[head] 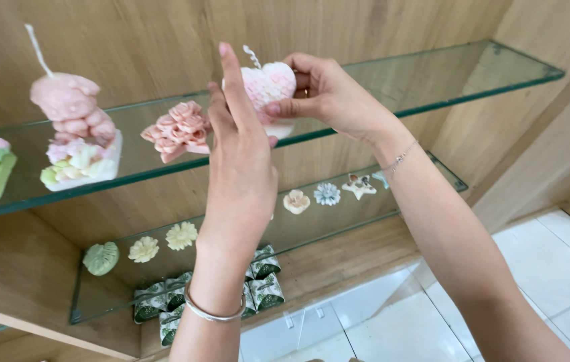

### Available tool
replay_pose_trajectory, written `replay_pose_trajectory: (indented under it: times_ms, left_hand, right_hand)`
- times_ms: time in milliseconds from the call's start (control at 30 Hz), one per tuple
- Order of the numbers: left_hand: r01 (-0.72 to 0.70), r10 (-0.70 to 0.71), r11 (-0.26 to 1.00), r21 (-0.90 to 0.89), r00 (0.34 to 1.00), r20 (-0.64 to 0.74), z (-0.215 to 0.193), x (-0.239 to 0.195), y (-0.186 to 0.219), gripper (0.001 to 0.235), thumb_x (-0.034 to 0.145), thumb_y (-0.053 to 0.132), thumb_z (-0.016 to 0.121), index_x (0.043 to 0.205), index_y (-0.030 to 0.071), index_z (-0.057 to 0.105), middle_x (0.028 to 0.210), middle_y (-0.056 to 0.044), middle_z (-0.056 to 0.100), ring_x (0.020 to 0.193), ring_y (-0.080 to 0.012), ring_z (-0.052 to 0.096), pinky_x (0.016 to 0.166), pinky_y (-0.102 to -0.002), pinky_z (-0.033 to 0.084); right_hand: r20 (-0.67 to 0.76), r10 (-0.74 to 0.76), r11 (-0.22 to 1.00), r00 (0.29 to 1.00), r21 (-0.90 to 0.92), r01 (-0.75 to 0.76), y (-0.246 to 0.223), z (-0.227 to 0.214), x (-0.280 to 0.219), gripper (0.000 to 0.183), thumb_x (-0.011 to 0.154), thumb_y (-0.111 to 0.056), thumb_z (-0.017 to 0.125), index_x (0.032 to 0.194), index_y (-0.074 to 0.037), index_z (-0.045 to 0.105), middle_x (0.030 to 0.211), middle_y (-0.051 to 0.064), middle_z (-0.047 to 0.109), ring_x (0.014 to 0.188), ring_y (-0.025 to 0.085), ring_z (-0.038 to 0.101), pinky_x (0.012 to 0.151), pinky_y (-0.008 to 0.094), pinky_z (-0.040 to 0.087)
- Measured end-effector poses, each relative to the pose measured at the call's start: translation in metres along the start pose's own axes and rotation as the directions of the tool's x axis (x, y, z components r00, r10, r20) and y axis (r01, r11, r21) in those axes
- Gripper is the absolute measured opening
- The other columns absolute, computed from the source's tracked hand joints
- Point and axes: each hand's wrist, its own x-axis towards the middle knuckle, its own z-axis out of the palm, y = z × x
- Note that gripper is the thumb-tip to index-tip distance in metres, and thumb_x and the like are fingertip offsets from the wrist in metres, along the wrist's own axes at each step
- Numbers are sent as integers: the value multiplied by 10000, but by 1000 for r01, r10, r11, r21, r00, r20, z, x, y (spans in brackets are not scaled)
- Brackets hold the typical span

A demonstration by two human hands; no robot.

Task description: Organize and display decorative candles on glass shelves in a studio.

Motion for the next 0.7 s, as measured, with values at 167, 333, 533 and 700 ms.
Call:
replay_pose_trajectory:
  times_ms: [167,333,533,700]
  left_hand:
    - [16,-16,1000,-11,1000,-3,2,3,-6,953,934,-204,524,1664,96,-11,1583,-453,255,1524,-589,258,1199,-575,372]
    - [22,-22,1000,-10,999,-38,1,-5,-6,899,998,-93,601,1659,93,20,1587,-455,225,1522,-593,251,1186,-567,392]
    - [13,-30,987,-162,995,-99,-10,-82,15,707,970,37,699,1557,-8,307,1550,-289,387,1379,-438,534,972,-416,586]
    - [293,-247,869,-398,955,164,49,-182,-17,639,864,41,725,1447,55,464,1408,-232,532,1192,-376,642,833,-373,631]
  right_hand:
    - [4,-25,999,1000,-45,26,-1,2,6,386,940,-81,790,1259,3,590,1151,41,726,1082,99,693,964,279,592]
    - [-210,-160,987,965,-39,155,5,8,0,429,1002,-68,746,1354,-29,503,1198,85,714,1103,136,672,961,271,577]
    - [-781,-276,958,560,-272,93,6,62,-94,143,1084,-59,666,1204,-20,599,1154,87,681,1089,135,655,897,238,509]
    - [-926,-42,990,376,-89,-109,61,109,-202,109,1026,-52,598,1130,-21,588,1163,98,729,1090,139,683,952,256,532]
